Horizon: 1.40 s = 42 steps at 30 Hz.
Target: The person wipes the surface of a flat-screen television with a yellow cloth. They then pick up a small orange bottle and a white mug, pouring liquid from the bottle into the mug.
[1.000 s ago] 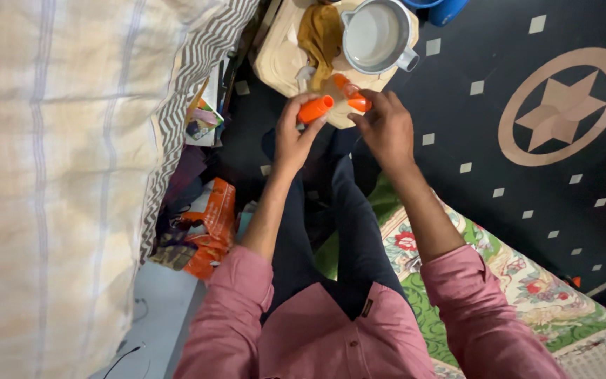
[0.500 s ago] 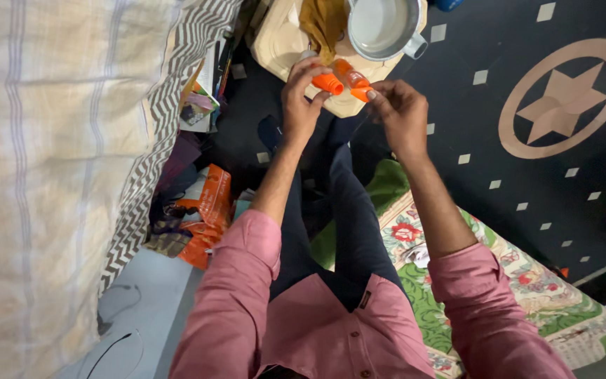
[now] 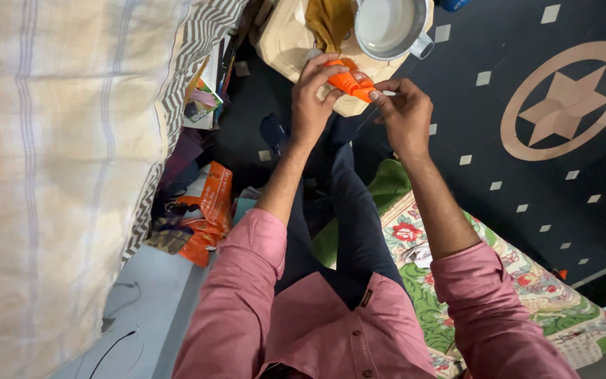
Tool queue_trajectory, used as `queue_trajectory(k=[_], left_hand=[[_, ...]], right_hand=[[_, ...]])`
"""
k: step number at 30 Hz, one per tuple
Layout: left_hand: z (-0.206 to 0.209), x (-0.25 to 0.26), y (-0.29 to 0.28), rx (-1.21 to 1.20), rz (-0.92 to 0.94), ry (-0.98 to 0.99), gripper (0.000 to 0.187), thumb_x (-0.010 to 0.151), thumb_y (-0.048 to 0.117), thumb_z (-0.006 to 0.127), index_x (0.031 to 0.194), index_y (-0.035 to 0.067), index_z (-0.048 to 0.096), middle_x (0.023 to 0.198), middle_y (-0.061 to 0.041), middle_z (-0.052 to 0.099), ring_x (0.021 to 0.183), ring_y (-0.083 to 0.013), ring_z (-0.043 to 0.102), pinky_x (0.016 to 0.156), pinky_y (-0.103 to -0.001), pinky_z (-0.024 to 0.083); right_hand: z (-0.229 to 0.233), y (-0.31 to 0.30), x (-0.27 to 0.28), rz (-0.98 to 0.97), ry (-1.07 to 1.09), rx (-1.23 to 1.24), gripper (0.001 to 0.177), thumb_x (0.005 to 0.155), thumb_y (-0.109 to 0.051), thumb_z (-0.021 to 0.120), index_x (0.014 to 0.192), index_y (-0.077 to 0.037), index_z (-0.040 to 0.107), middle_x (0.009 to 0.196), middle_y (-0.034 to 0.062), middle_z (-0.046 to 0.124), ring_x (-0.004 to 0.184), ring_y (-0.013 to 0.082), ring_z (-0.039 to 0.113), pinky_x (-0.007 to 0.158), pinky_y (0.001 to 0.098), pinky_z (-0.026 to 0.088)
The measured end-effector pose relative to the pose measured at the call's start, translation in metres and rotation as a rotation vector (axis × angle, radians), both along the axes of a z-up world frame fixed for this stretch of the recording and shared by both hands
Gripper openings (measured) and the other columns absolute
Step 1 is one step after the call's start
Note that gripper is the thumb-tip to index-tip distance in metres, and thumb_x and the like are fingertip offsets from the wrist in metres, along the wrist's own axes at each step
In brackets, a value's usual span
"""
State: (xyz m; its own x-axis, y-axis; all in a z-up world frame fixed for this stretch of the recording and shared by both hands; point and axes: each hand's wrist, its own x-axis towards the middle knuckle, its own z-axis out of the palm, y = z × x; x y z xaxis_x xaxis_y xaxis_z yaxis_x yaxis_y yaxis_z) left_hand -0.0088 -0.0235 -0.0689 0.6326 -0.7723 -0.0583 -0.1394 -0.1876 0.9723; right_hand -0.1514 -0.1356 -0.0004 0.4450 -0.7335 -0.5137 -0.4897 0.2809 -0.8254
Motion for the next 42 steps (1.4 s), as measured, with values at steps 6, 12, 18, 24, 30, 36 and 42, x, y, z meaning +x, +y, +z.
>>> queue_trajectory(k=[6,12,18,24,30,36,42], left_hand=[[-0.002,0.001,0.002,-0.011,0.012,0.006,0.045,0.076,-0.008,0.082,0.118,0.005,0.069,0.13,-0.01,0.067,0.128,-0.0284,0.063,0.11,-0.038,0.053],[-0.001,0.003,0.004,0.021,0.079,0.032,0.041,0.084,-0.002,0.083,0.122,0.005,0.068,0.126,-0.012,0.069,0.124,-0.0291,0.067,0.107,-0.038,0.054],[0.008,0.011,0.0,0.032,0.113,-0.103,0.044,0.087,0.005,0.083,0.128,0.008,0.067,0.126,-0.01,0.068,0.12,-0.0296,0.068,0.103,-0.039,0.055],[0.037,0.02,-0.022,0.23,0.021,-0.508,0.048,0.084,0.019,0.086,0.129,0.015,0.071,0.122,-0.003,0.061,0.115,-0.0231,0.059,0.097,-0.043,0.045],[0.04,0.024,-0.064,0.191,-0.156,-0.735,0.044,0.085,0.014,0.083,0.127,0.016,0.071,0.128,-0.006,0.055,0.123,-0.0269,0.052,0.102,-0.047,0.043],[0.026,0.022,-0.094,0.158,-0.182,-0.685,0.045,0.08,0.016,0.087,0.123,0.017,0.073,0.123,-0.005,0.057,0.119,-0.0258,0.055,0.1,-0.047,0.042],[0.037,0.022,-0.066,0.03,0.04,-0.254,0.044,0.085,0.002,0.084,0.126,0.01,0.07,0.121,-0.007,0.064,0.115,-0.0265,0.064,0.101,-0.038,0.053]], right_hand=[[0.001,0.001,0.0,0.011,0.063,-0.029,0.015,0.099,-0.008,0.076,0.106,0.003,0.071,0.092,0.008,0.074,0.073,0.0058,0.065,0.058,0.0232,0.059],[0.004,0.003,-0.002,-0.013,0.077,-0.04,0.016,0.1,-0.011,0.074,0.107,0.003,0.07,0.094,0.0062,0.076,0.078,0.0067,0.07,0.063,0.0235,0.059],[0.009,0.005,-0.003,-0.098,0.072,-0.065,0.014,0.102,-0.01,0.07,0.109,0.002,0.071,0.094,0.0053,0.074,0.083,0.0066,0.07,0.067,0.0227,0.059],[0.013,0.003,-0.002,-0.055,-0.026,-0.234,0.011,0.103,-0.005,0.07,0.112,0.002,0.069,0.097,0.0054,0.074,0.089,0.0059,0.071,0.074,0.0214,0.056],[0.017,0.012,-0.008,-0.069,0.018,-0.249,0.007,0.101,-0.002,0.072,0.106,0.002,0.07,0.091,0.0051,0.069,0.073,0.0053,0.059,0.064,0.0219,0.048],[0.02,0.021,-0.026,-0.095,0.077,-0.328,0.008,0.098,-0.001,0.073,0.106,0.002,0.07,0.092,0.0059,0.069,0.075,0.0071,0.064,0.067,0.0231,0.052],[0.011,-0.009,-0.038,-0.101,0.19,-0.388,0.011,0.098,-0.004,0.073,0.108,0.0,0.07,0.099,0.0094,0.068,0.083,0.018,0.069,0.065,0.0307,0.052]])
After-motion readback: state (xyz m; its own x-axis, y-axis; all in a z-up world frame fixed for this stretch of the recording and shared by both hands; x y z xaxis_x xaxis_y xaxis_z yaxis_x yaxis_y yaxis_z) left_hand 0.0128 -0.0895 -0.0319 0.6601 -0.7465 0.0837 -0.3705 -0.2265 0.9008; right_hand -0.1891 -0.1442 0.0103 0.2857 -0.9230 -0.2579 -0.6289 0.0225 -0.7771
